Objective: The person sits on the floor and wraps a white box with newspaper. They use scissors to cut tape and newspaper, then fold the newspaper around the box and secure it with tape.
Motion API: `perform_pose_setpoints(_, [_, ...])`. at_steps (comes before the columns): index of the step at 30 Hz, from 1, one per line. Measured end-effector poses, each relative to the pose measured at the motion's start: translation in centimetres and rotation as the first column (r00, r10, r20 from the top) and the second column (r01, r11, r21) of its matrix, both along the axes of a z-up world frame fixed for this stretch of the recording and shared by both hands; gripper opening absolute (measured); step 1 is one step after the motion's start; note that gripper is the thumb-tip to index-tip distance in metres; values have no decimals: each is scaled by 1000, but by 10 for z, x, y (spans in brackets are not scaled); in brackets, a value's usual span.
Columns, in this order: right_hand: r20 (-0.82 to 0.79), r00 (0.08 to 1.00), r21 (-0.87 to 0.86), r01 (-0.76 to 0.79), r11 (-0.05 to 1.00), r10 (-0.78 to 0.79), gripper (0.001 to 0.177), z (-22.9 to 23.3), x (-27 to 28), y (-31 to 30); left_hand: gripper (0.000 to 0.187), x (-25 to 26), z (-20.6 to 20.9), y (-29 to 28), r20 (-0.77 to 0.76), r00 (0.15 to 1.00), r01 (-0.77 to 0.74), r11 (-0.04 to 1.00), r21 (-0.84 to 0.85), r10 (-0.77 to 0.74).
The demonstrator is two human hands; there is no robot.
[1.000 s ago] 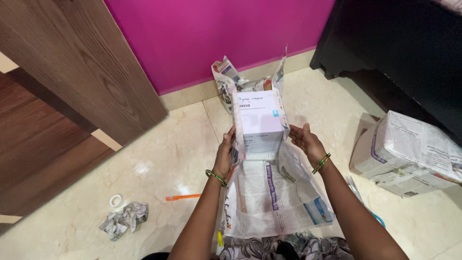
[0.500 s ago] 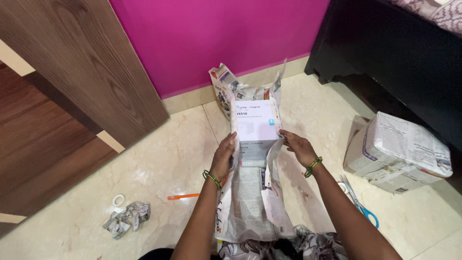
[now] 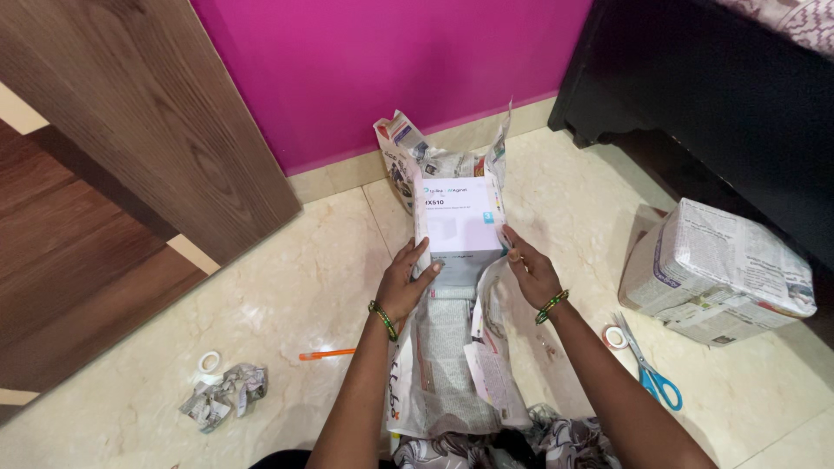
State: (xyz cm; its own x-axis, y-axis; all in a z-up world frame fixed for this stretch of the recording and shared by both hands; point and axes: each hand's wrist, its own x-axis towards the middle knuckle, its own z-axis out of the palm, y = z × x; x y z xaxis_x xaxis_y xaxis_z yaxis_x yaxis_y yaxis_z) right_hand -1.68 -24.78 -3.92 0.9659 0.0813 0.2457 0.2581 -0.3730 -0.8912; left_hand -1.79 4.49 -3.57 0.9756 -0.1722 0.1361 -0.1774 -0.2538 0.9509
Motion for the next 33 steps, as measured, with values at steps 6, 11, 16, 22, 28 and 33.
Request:
perform_pose_setpoints(6, [68,997,22,41,999,-42,45,-3,-1,-2,67,-7,24,0,53,999,-16,991,133,9])
perform_pose_setpoints(11, [226,936,114,249,962,-269,27,9,-4,4,63,-26,68,-18,98,989,-149,656,740,114])
perform_pose_setpoints(16, [286,913,45,290,956,-291,14,24,-10,9,57,-45,78,-50,271,958,-149,651,744,-91])
perform_pose_setpoints(22, [356,911,-30,232,972,-207,21,27,-11,14,71,-44,61,-61,183,969,-41,629,776,-163])
perform_pose_setpoints(28, [304,938,-57,192,980,-166,28,25,-12,17,68,-41,58,-61,110,980,18,615,788,-169])
perform_pose_setpoints(33, [335,936,-65,141,988,-111,34,24,-11,17,65,-36,61,-57,108,982,20,646,763,-157])
